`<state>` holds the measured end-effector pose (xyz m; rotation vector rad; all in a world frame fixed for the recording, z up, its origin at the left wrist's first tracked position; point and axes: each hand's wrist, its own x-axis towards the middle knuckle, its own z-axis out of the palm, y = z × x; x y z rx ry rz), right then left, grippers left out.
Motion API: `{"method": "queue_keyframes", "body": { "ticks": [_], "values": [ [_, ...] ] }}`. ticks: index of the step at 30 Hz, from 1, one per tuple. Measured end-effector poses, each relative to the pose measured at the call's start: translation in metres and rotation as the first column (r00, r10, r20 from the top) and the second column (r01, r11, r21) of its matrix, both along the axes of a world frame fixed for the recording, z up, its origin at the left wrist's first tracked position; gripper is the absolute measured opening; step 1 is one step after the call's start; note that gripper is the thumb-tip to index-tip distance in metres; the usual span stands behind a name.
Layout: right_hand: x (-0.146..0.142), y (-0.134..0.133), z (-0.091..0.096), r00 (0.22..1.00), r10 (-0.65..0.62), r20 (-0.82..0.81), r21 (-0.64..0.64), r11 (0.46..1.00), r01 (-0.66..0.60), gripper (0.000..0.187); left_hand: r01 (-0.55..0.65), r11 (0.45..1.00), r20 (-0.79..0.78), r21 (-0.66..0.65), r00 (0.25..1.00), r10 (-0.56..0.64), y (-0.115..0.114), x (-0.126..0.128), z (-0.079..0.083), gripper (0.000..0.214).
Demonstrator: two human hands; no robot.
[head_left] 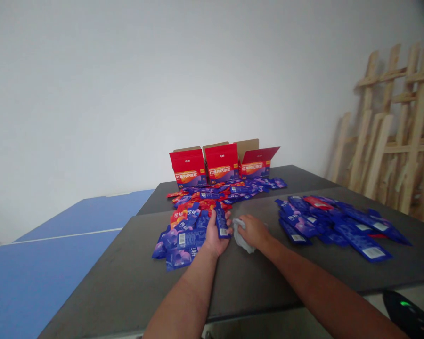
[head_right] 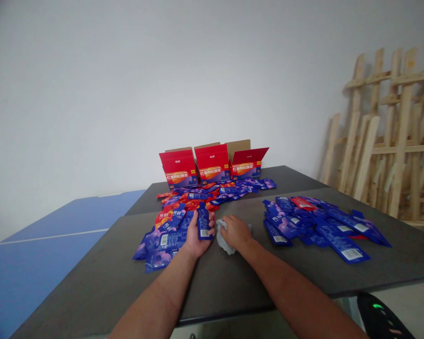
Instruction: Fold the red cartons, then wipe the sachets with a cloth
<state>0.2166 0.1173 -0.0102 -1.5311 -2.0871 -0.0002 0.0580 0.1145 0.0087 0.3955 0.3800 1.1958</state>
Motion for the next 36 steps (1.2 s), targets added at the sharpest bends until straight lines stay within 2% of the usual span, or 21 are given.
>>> {"method": "queue_keyframes", "body": {
  "ticks": [3,5,7,10,14,18,21,24,26,32,34,36],
  "values": [
    [0.006,-0.003,0.005,0.985,0.074,-0.155,0.194,0.980,-0.043,0.017,-0.042,0.999,-0.028,-0.003,0.999,0.041,0.000,0.002,0.000,0.042],
    [0.007,-0.006,0.007,0.957,0.215,-0.198,0.339,0.930,-0.139,0.018,-0.031,0.999,-0.065,-0.011,0.997,0.030,-0.001,0.004,-0.001,0.045],
    [0.005,-0.012,0.007,0.917,0.373,-0.141,0.426,0.859,-0.284,0.019,0.020,0.999,-0.108,-0.037,0.994,-0.024,-0.003,0.005,-0.003,0.048],
    [-0.004,-0.019,0.005,0.852,0.523,-0.006,0.424,0.773,-0.471,0.020,0.088,0.994,-0.182,-0.072,0.978,-0.100,-0.006,0.005,-0.007,0.053],
    [-0.013,-0.021,0.000,0.829,0.555,0.063,0.422,0.738,-0.526,0.018,0.179,0.982,-0.238,-0.065,0.953,-0.189,-0.007,0.006,-0.011,0.055],
    [-0.012,-0.018,0.000,0.887,0.460,0.040,0.424,0.796,-0.432,0.018,0.254,0.965,-0.257,-0.058,0.931,-0.261,-0.009,0.010,-0.013,0.054],
    [-0.008,-0.013,0.000,0.926,0.373,-0.052,0.413,0.852,-0.321,0.020,0.218,0.976,-0.300,-0.024,0.929,-0.215,-0.010,0.014,-0.013,0.047],
    [-0.005,-0.008,0.001,0.938,0.306,-0.166,0.411,0.886,-0.216,0.023,0.151,0.988,-0.367,-0.019,0.918,-0.148,-0.010,0.016,-0.014,0.040],
    [-0.003,-0.004,0.003,0.937,0.254,-0.241,0.395,0.907,-0.144,0.024,0.138,0.990,-0.417,-0.021,0.899,-0.134,-0.010,0.016,-0.013,0.040],
    [0.011,0.008,0.007,0.902,0.079,-0.424,0.291,0.955,0.053,0.027,0.240,0.971,-0.458,0.000,0.863,-0.214,-0.014,0.013,-0.009,0.039],
    [0.017,0.013,0.006,0.878,0.034,-0.477,0.260,0.960,0.104,0.029,0.259,0.966,-0.436,-0.003,0.869,-0.234,-0.014,0.011,-0.006,0.038],
    [0.021,0.016,0.006,0.850,-0.005,-0.526,0.240,0.959,0.154,0.030,0.290,0.957,-0.350,-0.003,0.896,-0.273,-0.014,0.008,-0.004,0.036]
  ]
}}
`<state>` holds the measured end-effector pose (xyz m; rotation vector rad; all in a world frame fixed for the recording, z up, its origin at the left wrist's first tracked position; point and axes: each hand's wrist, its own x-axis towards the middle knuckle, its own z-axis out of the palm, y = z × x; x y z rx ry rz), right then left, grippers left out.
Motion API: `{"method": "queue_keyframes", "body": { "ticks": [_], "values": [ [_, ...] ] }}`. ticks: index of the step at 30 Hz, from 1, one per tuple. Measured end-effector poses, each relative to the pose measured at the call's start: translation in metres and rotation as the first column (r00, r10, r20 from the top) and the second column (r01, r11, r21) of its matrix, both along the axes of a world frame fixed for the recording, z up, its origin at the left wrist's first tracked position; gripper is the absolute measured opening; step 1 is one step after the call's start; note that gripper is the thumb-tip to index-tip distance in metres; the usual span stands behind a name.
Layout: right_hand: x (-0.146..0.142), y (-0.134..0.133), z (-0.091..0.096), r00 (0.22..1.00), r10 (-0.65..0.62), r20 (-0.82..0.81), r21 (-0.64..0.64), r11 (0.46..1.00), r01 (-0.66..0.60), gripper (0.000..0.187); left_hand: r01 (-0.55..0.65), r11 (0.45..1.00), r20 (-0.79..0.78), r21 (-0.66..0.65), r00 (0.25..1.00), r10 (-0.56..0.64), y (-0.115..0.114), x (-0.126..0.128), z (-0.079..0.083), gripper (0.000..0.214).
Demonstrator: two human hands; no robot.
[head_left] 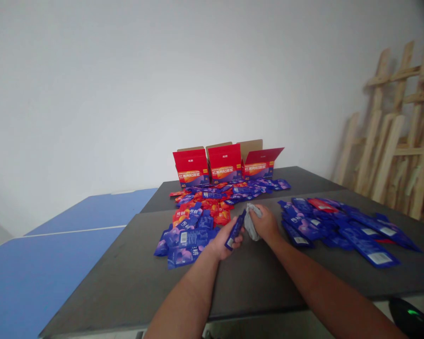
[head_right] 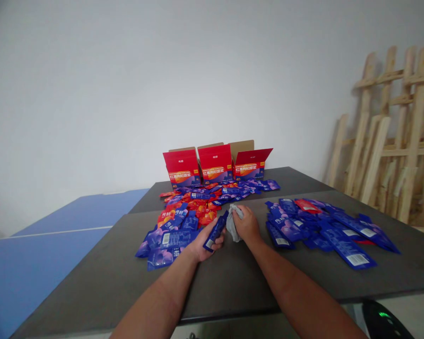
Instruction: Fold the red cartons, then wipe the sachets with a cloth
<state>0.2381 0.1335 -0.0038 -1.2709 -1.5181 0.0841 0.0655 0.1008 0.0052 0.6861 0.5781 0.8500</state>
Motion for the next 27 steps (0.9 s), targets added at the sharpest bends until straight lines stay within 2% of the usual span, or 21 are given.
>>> {"method": "queue_keyframes", "body": {
  "ticks": [3,5,7,9,11,13,14,16,18,21,24,27],
  "values": [
    [0.001,-0.002,0.003,0.999,0.005,-0.034,0.040,0.999,-0.003,0.029,-0.008,0.999,0.200,-0.045,0.980,0.017,0.004,-0.006,0.003,0.037],
    [-0.004,-0.010,0.005,0.995,0.096,0.011,0.117,0.988,-0.096,0.028,-0.044,0.997,0.273,-0.066,0.960,0.060,0.008,-0.007,0.003,0.037],
    [-0.013,-0.021,0.007,0.970,0.204,0.135,0.208,0.951,-0.229,0.025,-0.082,0.994,0.273,-0.079,0.957,0.100,0.011,-0.007,0.001,0.035],
    [-0.023,-0.033,0.008,0.908,0.270,0.320,0.264,0.895,-0.359,0.022,-0.099,0.990,0.240,-0.099,0.963,0.120,0.012,-0.005,-0.002,0.035],
    [-0.033,-0.042,0.006,0.816,0.298,0.495,0.258,0.846,-0.466,0.019,-0.057,0.988,0.194,-0.145,0.977,0.085,0.011,-0.003,-0.005,0.042],
    [-0.041,-0.048,0.003,0.748,0.310,0.587,0.227,0.824,-0.520,0.018,0.013,0.981,0.144,-0.195,0.989,0.016,0.009,-0.001,-0.007,0.047],
    [-0.044,-0.049,0.002,0.743,0.305,0.596,0.216,0.830,-0.514,0.018,0.026,0.980,0.123,-0.200,0.992,-0.002,0.008,0.000,-0.008,0.047],
    [-0.045,-0.047,0.000,0.786,0.267,0.557,0.209,0.871,-0.444,0.019,-0.002,0.989,0.092,-0.147,0.996,0.016,0.007,0.003,-0.009,0.043],
    [-0.043,-0.042,0.000,0.855,0.220,0.470,0.205,0.915,-0.347,0.020,-0.068,0.996,0.070,-0.050,0.995,0.071,0.005,0.007,-0.009,0.036],
    [-0.034,-0.032,0.003,0.941,0.175,0.289,0.196,0.951,-0.238,0.023,-0.125,0.991,0.013,0.054,0.992,0.125,0.002,0.011,-0.008,0.026],
    [-0.025,-0.023,0.006,0.984,0.130,0.118,0.155,0.977,-0.148,0.025,-0.089,0.993,-0.059,0.077,0.994,0.093,0.001,0.011,-0.007,0.028],
    [-0.019,-0.015,0.006,0.996,0.084,0.005,0.091,0.992,-0.084,0.028,-0.025,0.999,-0.083,0.048,0.996,0.029,0.001,0.007,-0.006,0.032]
  ]
}}
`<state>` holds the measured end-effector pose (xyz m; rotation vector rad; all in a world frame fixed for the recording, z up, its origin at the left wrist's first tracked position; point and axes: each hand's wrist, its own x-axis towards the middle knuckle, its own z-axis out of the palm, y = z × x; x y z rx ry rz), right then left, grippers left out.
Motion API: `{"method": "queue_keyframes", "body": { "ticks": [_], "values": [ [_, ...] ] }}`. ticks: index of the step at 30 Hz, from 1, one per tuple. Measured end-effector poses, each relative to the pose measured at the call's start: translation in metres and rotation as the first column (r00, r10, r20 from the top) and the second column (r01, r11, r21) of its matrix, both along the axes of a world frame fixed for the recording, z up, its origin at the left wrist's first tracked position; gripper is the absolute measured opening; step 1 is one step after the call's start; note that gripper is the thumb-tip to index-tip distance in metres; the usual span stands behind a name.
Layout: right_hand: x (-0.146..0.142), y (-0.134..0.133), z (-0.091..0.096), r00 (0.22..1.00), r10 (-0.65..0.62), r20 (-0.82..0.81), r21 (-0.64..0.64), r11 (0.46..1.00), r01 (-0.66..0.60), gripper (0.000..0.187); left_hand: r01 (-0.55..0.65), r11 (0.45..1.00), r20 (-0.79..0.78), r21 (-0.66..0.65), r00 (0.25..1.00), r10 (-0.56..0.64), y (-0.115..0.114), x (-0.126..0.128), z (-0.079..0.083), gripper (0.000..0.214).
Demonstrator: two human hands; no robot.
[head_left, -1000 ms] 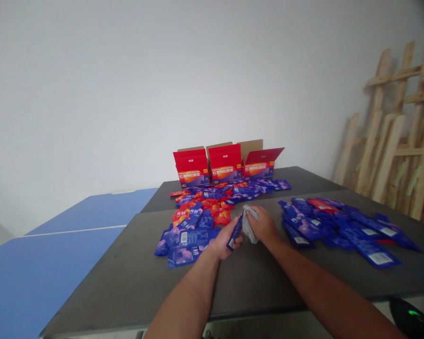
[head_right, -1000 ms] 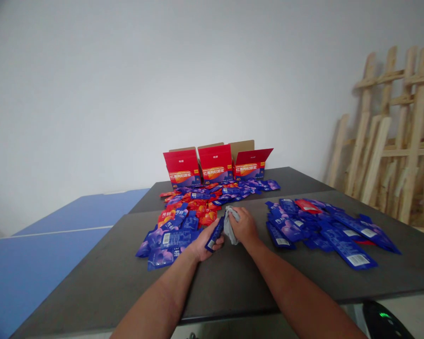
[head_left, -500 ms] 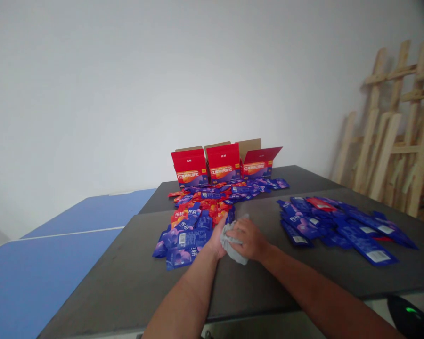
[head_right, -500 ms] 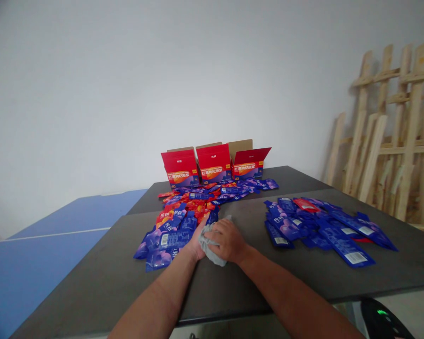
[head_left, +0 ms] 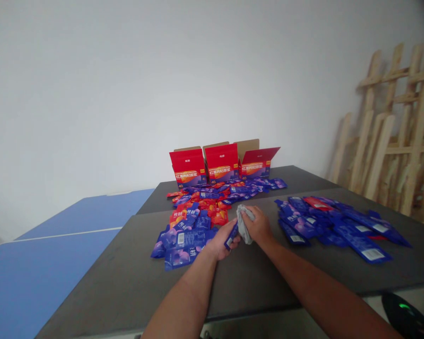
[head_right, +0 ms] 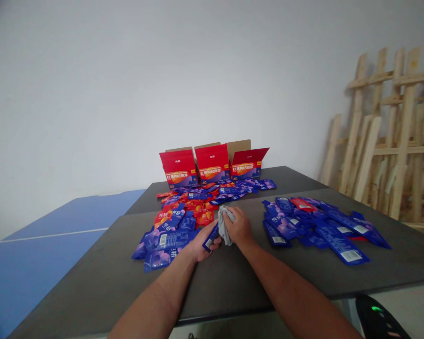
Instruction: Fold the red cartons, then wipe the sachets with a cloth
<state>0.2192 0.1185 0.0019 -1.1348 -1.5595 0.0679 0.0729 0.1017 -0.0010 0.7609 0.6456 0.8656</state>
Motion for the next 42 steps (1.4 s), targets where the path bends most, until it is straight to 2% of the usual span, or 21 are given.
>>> {"method": "queue_keyframes", "body": {
  "ticks": [5,9,12,15,17,20,23,25,29,35,36,40,42],
  "values": [
    [0.009,0.013,-0.009,0.997,-0.051,-0.061,-0.102,0.994,0.044,0.030,0.040,0.994,0.049,-0.100,0.998,-0.035,0.001,-0.007,0.005,0.032],
    [0.014,0.020,-0.012,0.992,-0.080,-0.096,-0.204,0.977,0.059,0.029,0.129,0.982,0.271,-0.141,0.959,-0.087,-0.001,-0.013,0.014,0.034],
    [0.014,0.017,-0.009,0.993,-0.062,-0.102,-0.152,0.987,0.046,0.027,0.102,0.985,0.409,-0.139,0.912,-0.037,-0.001,-0.018,0.020,0.040],
    [0.010,0.006,-0.006,0.998,0.055,0.023,-0.001,0.998,-0.055,0.027,0.011,0.988,0.432,-0.152,0.900,0.056,0.002,-0.021,0.020,0.038],
    [0.005,-0.003,-0.005,0.975,0.153,0.160,0.060,0.985,-0.164,0.025,-0.046,0.988,0.415,-0.147,0.904,0.104,0.005,-0.021,0.017,0.036],
    [-0.003,-0.015,-0.006,0.868,0.264,0.421,0.067,0.945,-0.320,0.021,-0.042,0.990,0.390,-0.134,0.916,0.092,0.008,-0.020,0.013,0.039],
    [-0.010,-0.019,-0.008,0.756,0.276,0.593,0.062,0.921,-0.385,0.019,0.026,0.988,0.391,-0.150,0.920,0.035,0.007,-0.019,0.012,0.040],
    [-0.011,-0.017,-0.010,0.753,0.237,0.614,0.085,0.929,-0.361,0.019,0.052,0.988,0.404,-0.147,0.915,0.012,0.006,-0.019,0.014,0.040],
    [-0.005,-0.008,-0.011,0.815,0.112,0.569,0.114,0.971,-0.212,0.019,0.073,0.988,0.394,-0.132,0.919,-0.015,0.003,-0.018,0.015,0.041],
    [0.007,0.000,-0.008,0.840,-0.031,0.542,0.077,0.997,-0.013,0.020,-0.002,0.988,0.261,-0.158,0.964,0.043,-0.001,-0.015,0.011,0.024],
    [0.008,0.001,-0.008,0.841,-0.039,0.540,0.064,0.998,0.005,0.020,-0.006,0.991,0.248,-0.136,0.968,0.040,-0.002,-0.014,0.011,0.026],
    [0.011,0.002,-0.005,0.854,-0.068,0.515,0.004,0.997,0.077,0.023,0.023,0.998,0.243,-0.050,0.970,-0.010,-0.005,-0.012,0.013,0.054],
    [0.014,0.004,-0.005,0.866,-0.078,0.494,-0.034,0.994,0.109,0.025,0.037,0.998,0.245,-0.051,0.969,-0.024,-0.005,-0.012,0.012,0.058]
  ]
}}
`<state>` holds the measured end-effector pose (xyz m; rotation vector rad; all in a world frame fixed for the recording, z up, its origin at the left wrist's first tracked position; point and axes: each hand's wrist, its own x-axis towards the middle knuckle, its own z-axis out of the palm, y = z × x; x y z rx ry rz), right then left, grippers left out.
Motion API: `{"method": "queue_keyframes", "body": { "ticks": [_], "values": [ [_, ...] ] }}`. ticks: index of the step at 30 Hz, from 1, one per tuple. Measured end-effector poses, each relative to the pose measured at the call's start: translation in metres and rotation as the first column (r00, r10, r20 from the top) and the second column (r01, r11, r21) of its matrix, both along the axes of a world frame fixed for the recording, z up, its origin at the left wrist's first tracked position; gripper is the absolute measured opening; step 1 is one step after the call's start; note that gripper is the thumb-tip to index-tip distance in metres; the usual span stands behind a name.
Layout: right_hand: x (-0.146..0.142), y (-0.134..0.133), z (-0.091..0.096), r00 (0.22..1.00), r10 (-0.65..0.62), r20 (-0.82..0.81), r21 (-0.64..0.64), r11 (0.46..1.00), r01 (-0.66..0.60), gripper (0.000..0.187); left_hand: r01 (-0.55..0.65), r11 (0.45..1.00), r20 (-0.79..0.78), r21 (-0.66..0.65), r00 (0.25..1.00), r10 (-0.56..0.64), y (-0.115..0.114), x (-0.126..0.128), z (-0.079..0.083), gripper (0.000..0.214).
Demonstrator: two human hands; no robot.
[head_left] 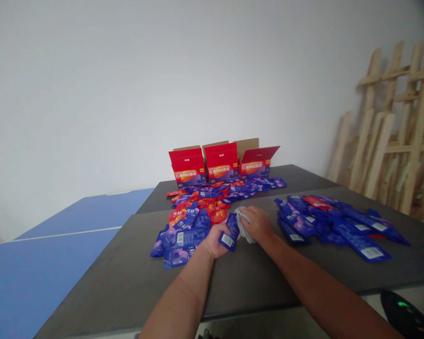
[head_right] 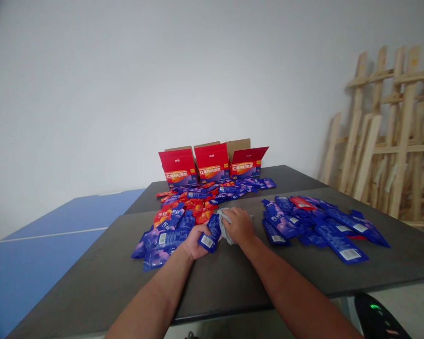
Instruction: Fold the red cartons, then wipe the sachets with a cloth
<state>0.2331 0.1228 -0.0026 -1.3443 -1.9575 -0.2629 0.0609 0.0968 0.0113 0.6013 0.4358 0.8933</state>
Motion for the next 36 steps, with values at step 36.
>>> {"method": "queue_keyframes", "body": {
  "ticks": [36],
  "values": [
    [-0.017,-0.005,0.003,0.896,0.115,-0.429,0.076,0.993,-0.090,0.023,-0.026,0.995,-0.185,0.098,0.982,0.044,-0.006,0.014,-0.007,0.038]
  ]
}}
